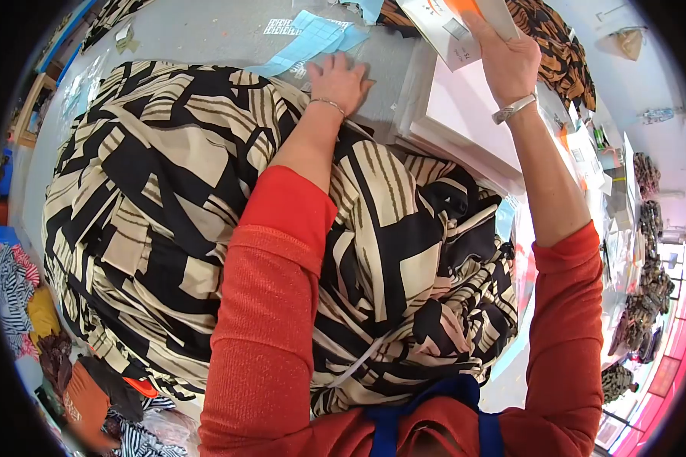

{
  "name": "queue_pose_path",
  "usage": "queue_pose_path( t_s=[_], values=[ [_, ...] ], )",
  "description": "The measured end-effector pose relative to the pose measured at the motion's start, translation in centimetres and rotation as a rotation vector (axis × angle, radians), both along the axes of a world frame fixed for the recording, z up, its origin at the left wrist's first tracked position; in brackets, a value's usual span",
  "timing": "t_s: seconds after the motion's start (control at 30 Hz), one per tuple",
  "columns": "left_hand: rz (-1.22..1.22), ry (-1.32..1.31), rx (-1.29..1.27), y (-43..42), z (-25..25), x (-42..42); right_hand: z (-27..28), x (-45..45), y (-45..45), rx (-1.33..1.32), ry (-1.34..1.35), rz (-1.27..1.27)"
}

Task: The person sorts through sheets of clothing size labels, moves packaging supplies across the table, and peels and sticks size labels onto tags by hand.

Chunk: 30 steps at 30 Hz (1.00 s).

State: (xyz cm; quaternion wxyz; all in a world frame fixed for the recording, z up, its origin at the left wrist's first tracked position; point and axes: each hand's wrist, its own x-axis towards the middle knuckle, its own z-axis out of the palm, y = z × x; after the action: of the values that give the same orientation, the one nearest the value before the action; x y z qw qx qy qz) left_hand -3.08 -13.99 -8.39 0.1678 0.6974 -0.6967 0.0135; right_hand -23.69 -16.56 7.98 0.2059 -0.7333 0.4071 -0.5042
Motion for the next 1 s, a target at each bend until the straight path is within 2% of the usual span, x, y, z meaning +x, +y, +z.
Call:
queue_pose_path(
  t_s=[0.17, 0.33, 0.5, 0.6, 0.7, 0.8, 0.9, 1.0],
  values=[
    [0.170, 0.031, -0.099, -2.2, -1.6, 1.0, 0.4, 0.3, 0.9, -0.003, 0.036, -0.099],
    [0.168, 0.011, -0.009, -2.9, -0.9, 2.2, 0.0, 1.3, 2.2, -0.092, -0.020, -0.071],
    [0.164, -0.074, 0.028, -4.4, -2.0, 3.0, -0.1, 1.2, 2.4, -0.018, -0.022, -0.126],
    [0.161, -0.012, -0.096, -4.6, -2.6, 3.4, -0.4, 1.0, 2.2, -0.030, -0.027, -0.108],
    [0.183, 0.142, -0.211, -3.7, -0.9, 3.5, -0.2, 0.9, 2.1, -0.008, -0.071, -0.082],
    [0.305, 0.603, -0.531, -4.3, -1.0, 4.9, -0.5, 1.2, 2.0, -0.045, -0.137, -0.028],
    [0.479, 0.992, -0.690, -4.8, -1.6, 6.4, -0.7, 1.3, 2.1, -0.069, -0.121, -0.024],
    [0.450, 1.273, -0.746, -5.0, -1.8, 6.8, -0.5, 1.2, 2.6, -0.062, -0.048, -0.094]
  ],
)
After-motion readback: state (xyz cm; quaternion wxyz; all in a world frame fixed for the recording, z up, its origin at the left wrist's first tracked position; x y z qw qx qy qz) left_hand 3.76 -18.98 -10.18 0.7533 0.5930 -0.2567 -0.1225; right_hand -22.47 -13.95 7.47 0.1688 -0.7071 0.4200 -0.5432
